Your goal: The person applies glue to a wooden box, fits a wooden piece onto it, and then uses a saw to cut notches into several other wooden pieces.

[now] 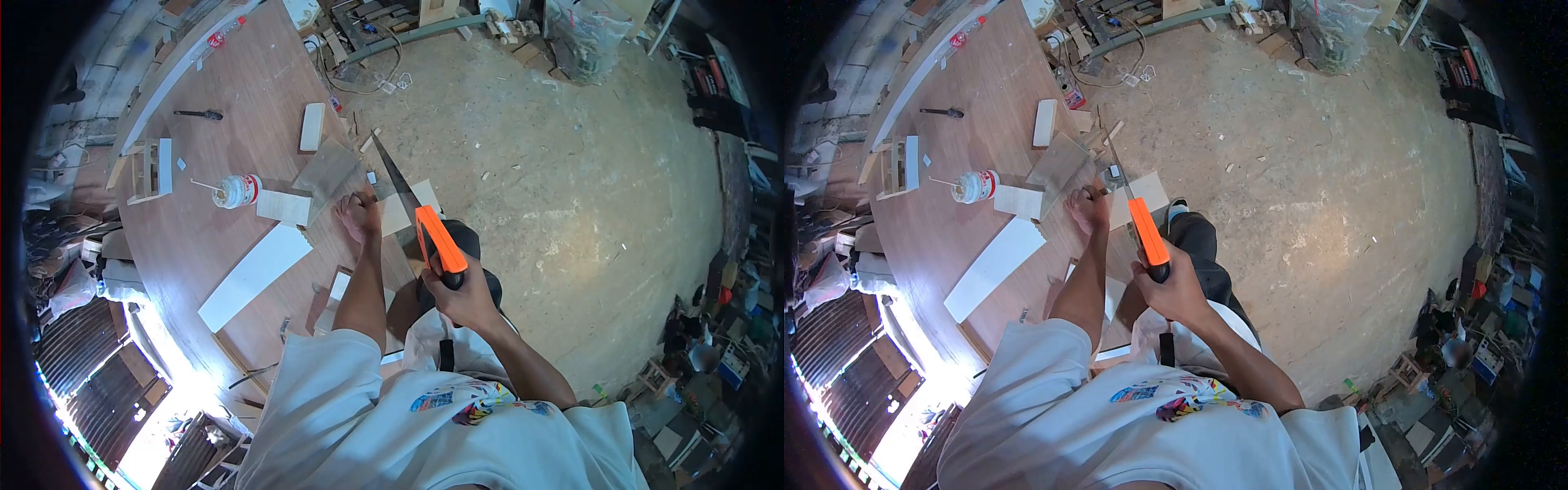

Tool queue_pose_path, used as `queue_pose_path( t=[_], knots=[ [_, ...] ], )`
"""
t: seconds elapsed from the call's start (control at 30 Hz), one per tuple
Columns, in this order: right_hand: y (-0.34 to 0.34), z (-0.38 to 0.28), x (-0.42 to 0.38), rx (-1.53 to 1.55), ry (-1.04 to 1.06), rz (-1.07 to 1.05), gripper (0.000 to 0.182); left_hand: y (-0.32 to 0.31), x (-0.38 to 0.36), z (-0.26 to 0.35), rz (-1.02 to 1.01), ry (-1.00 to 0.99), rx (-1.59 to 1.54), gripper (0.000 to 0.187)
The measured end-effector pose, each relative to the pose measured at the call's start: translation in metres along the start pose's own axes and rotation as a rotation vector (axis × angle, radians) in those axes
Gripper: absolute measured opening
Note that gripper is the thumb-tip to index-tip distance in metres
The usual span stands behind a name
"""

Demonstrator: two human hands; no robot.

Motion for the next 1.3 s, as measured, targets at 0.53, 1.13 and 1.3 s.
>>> queue_pose_path(
  t=[0.53,1.13,1.3],
  knots=[
    [-0.028,0.016,0.031,-0.051,-0.027,-0.097,0.011,-0.034,0.001,-0.038,-0.044,0.125,0.037,0.032],
    [-0.057,0.02,0.036,-0.227,0.202,-0.082,0.02,-0.049,-0.002,-0.024,-0.097,0.14,-0.019,0.034],
    [-0.051,0.02,0.037,-0.185,0.183,-0.064,0.018,-0.05,-0.001,-0.016,-0.112,0.134,-0.027,0.035]
  ],
)
Point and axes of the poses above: each hand's wrist, its own x-axis towards the middle knuckle, its own y-axis out of the back of the hand, z = x × y, the point moved 5 cm from there along x, towards the middle knuckle, and after that the axes turned 13 degrees about -z, right-handed, at the moved point
